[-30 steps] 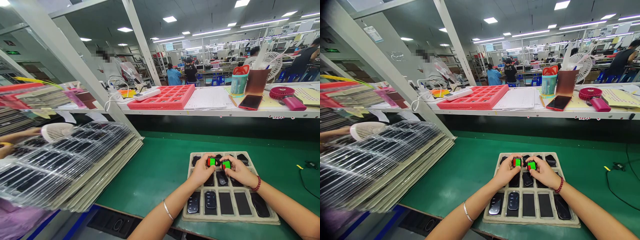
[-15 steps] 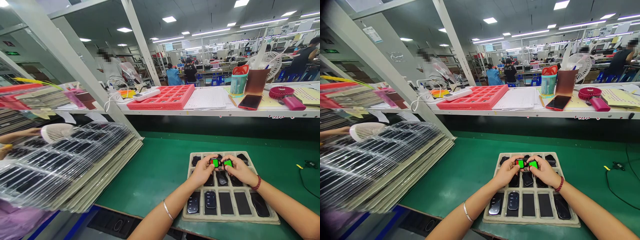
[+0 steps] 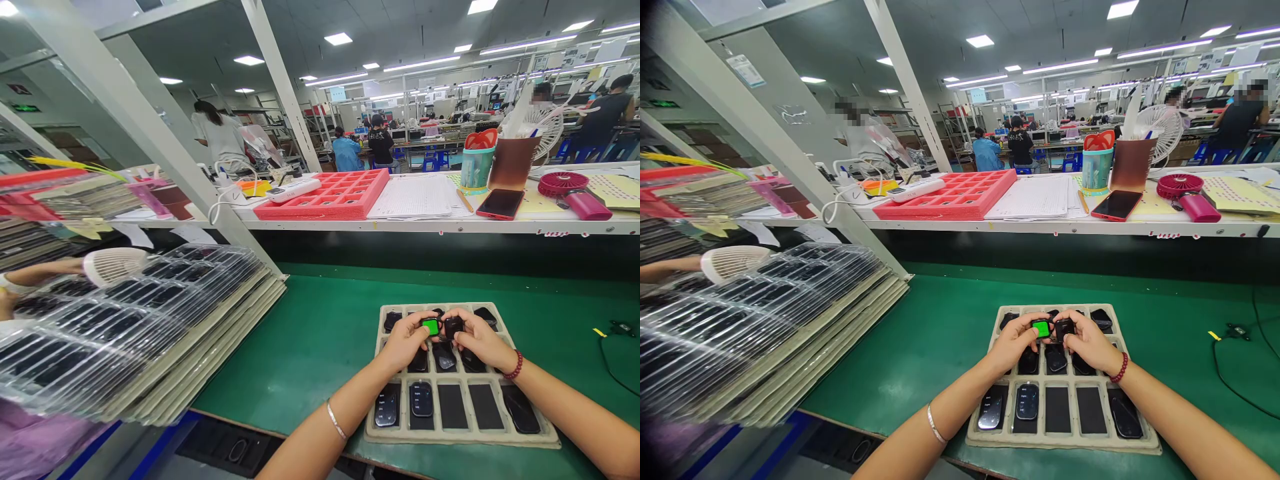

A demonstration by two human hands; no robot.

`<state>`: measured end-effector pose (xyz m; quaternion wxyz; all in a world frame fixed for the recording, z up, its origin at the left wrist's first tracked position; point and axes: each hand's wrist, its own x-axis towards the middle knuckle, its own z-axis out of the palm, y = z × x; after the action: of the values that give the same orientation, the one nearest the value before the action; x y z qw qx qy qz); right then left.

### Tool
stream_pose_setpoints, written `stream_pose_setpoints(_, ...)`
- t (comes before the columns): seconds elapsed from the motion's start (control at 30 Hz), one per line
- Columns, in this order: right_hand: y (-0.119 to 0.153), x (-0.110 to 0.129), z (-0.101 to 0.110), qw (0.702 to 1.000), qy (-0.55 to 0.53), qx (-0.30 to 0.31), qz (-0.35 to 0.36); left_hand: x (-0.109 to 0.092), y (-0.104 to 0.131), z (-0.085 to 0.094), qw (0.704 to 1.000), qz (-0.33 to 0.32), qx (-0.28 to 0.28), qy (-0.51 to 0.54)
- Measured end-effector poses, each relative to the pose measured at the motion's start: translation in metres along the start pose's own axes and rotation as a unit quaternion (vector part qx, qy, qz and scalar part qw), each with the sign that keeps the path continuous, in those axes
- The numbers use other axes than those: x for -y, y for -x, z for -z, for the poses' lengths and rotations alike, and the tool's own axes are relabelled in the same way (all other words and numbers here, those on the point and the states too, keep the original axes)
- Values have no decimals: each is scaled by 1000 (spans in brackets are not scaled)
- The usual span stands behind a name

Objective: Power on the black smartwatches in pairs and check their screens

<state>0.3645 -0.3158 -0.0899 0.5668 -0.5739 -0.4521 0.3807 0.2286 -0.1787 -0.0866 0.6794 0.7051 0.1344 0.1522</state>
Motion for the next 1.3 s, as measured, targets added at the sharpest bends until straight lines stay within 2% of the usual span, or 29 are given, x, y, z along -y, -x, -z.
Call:
stream_pose_setpoints(0.2,0,-3,1,1000,-5,0,4,-4,0,-4,999,19,-1,37)
stream_pose_setpoints(0.37,-1,-4,2,1000,-14,-2,1,0,-2,-1,1000,23,-10,16)
stream_pose_setpoints(0.7,0,-6,1,1000,-3,8,8,4,-2,0,999,-23,-38,5)
stream_pose_setpoints(0.93,0,-3,-1,1000,-14,-1,-1,8,-3,0,999,-31,-25,-33)
stream_pose_setpoints(1.2,0,-5,-2,1000,-13,-4,3,9,-2,0,1000,-21,-22,-10)
stream_pose_setpoints(1.3,-1,-3,-1,998,-63,-5,-1,4,-2,0,998,-3,-24,65)
